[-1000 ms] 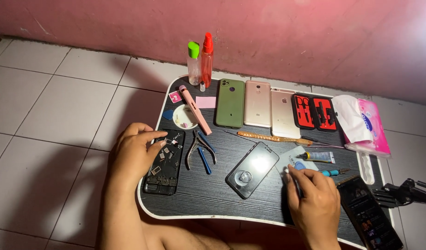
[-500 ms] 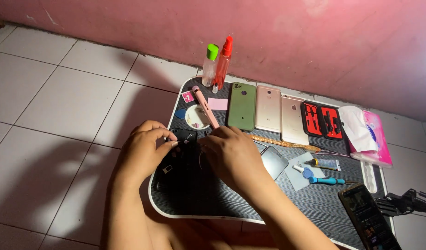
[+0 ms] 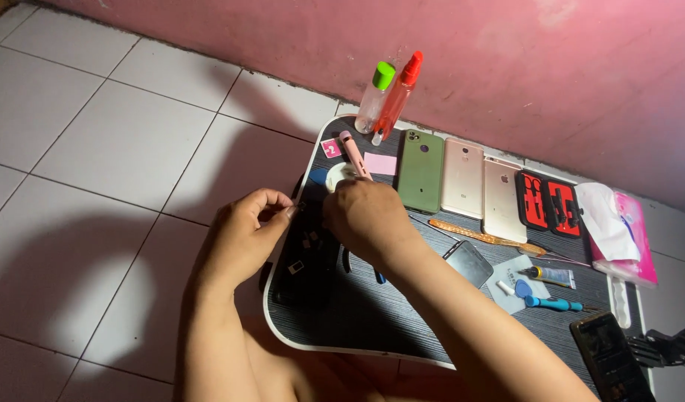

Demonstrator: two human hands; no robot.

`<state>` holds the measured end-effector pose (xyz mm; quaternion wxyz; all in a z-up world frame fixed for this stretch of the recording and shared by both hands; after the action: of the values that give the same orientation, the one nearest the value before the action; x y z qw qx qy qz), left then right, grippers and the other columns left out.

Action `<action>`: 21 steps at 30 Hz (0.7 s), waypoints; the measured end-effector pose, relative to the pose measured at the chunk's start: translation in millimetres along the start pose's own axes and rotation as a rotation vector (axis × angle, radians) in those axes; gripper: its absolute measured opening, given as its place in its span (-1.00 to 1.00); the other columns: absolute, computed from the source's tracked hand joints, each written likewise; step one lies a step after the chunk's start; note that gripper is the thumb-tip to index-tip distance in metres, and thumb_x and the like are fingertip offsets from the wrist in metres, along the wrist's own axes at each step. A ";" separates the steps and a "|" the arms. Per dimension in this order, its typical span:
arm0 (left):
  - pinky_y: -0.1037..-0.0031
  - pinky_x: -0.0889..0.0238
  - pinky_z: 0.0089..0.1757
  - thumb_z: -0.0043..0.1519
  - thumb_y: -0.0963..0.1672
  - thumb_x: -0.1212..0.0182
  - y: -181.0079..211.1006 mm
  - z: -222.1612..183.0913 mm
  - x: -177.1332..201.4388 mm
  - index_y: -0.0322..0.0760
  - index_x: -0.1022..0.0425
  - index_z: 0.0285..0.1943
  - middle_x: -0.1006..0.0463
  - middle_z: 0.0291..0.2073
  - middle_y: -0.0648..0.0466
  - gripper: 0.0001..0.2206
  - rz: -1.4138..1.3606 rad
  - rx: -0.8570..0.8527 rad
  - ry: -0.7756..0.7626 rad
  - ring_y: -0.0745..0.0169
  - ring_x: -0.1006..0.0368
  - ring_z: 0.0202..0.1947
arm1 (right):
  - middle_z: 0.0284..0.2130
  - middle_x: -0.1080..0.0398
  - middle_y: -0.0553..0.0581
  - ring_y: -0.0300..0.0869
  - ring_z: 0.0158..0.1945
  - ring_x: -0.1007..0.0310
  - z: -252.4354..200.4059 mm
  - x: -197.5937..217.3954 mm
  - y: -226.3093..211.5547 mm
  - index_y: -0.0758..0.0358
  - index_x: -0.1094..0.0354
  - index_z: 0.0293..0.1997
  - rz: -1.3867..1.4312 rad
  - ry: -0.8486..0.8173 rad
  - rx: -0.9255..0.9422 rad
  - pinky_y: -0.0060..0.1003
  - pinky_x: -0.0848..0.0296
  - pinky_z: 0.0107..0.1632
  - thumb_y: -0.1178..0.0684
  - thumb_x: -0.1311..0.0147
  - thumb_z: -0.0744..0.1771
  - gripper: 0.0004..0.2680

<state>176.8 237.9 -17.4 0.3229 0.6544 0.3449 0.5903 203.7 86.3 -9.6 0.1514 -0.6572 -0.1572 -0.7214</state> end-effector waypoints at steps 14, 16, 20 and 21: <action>0.24 -0.51 -0.21 0.26 -0.11 -0.20 2.1 -4.5 2.6 -0.14 -0.63 -0.05 -0.73 -0.14 -0.01 -0.84 -0.038 0.027 -0.048 -0.01 -0.67 -0.16 | -0.45 -0.55 0.12 0.02 -0.30 -0.63 2.6 -4.1 -16.6 0.25 -0.58 -0.23 -0.137 -0.274 -0.012 -0.16 -0.58 -0.29 0.02 0.03 0.34 -0.79; 0.27 -0.52 -0.24 0.25 -0.12 -0.21 1.7 -4.9 2.8 -0.17 -0.63 -0.07 -0.73 -0.17 -0.03 -0.85 -0.059 0.013 -0.032 -0.02 -0.67 -0.19 | -0.42 -0.55 0.10 0.00 -0.28 -0.62 1.5 -1.9 -15.3 0.21 -0.58 -0.21 -0.085 -0.352 -0.036 -0.21 -0.57 -0.24 -0.01 -0.02 0.33 -0.81; 0.32 -0.51 -0.31 0.22 -0.13 -0.26 3.9 -0.8 6.4 -0.19 -0.65 -0.15 -0.73 -0.30 0.00 -0.89 -0.118 -0.049 0.035 0.06 -0.67 -0.29 | -0.48 -0.51 0.15 0.10 -0.30 -0.60 4.2 -4.3 2.6 0.18 -0.53 -0.27 0.161 -0.284 -0.066 -0.09 -0.56 -0.27 -0.07 0.00 0.30 -0.79; 0.35 -0.50 -0.33 0.20 -0.12 -0.30 5.3 0.3 8.5 -0.19 -0.65 -0.18 -0.73 -0.33 0.00 -0.90 -0.158 -0.077 0.065 0.11 -0.66 -0.31 | -0.52 -0.48 0.09 0.08 -0.32 -0.59 4.0 -14.5 16.5 0.06 -0.50 -0.33 0.292 -0.291 -0.137 -0.06 -0.55 -0.29 -0.19 -0.02 0.26 -0.78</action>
<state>178.0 242.0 -8.3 0.3820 0.5928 0.3825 0.5969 215.6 73.3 -23.3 0.1851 -0.7790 -0.0313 -0.5983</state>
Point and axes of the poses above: each hand's wrist, its own z-axis towards the middle knuckle, its own x-axis out of the back of the hand, y = z × x, the point moved 10 cm from there along z, towards the middle knuckle
